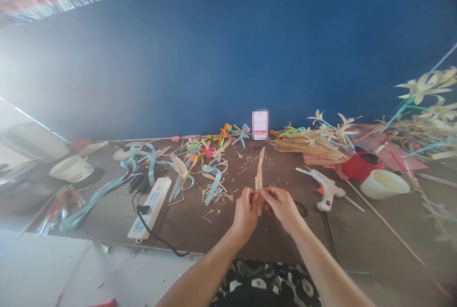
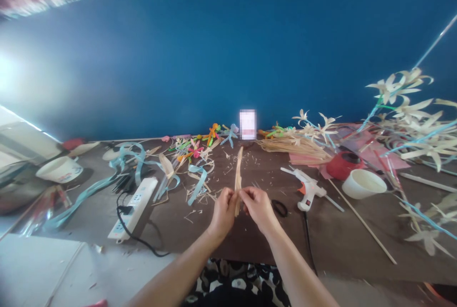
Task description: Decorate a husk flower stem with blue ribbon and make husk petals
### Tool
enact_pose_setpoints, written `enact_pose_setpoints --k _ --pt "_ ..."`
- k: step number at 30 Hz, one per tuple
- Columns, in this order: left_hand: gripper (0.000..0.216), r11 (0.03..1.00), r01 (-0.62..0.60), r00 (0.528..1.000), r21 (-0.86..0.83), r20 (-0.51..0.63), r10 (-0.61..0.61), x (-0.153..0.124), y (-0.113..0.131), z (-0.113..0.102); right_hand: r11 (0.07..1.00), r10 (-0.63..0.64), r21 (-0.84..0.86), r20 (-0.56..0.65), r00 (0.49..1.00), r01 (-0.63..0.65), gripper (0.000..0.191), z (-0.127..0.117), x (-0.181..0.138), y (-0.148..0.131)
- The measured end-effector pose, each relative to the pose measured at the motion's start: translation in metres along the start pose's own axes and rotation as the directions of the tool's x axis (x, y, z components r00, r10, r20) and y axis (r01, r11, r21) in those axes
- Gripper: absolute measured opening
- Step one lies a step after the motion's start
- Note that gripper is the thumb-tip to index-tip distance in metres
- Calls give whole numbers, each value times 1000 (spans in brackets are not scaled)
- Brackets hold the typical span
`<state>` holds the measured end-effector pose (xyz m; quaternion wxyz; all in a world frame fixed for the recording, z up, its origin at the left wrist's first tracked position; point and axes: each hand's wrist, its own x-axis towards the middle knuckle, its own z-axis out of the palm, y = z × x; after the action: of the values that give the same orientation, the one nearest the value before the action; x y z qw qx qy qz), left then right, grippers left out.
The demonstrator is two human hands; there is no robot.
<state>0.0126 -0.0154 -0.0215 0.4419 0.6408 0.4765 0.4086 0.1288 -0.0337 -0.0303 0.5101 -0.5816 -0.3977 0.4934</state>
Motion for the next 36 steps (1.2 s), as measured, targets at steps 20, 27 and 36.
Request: enact_pose_setpoints --k 20,27,36 --pt "31 912 279 959 -301 130 -251 3 -8 1 405 -514 -848 97 852 341 13 -7 -16 -16" --pt "26 840 324 945 -435 101 -312 6 1 5 218 -530 -869 277 801 444 16 -7 -21 -23" --pt "21 795 310 950 -521 136 -281 6 -2 -3 991 -127 -41 -61 990 125 33 -22 -14 -10"
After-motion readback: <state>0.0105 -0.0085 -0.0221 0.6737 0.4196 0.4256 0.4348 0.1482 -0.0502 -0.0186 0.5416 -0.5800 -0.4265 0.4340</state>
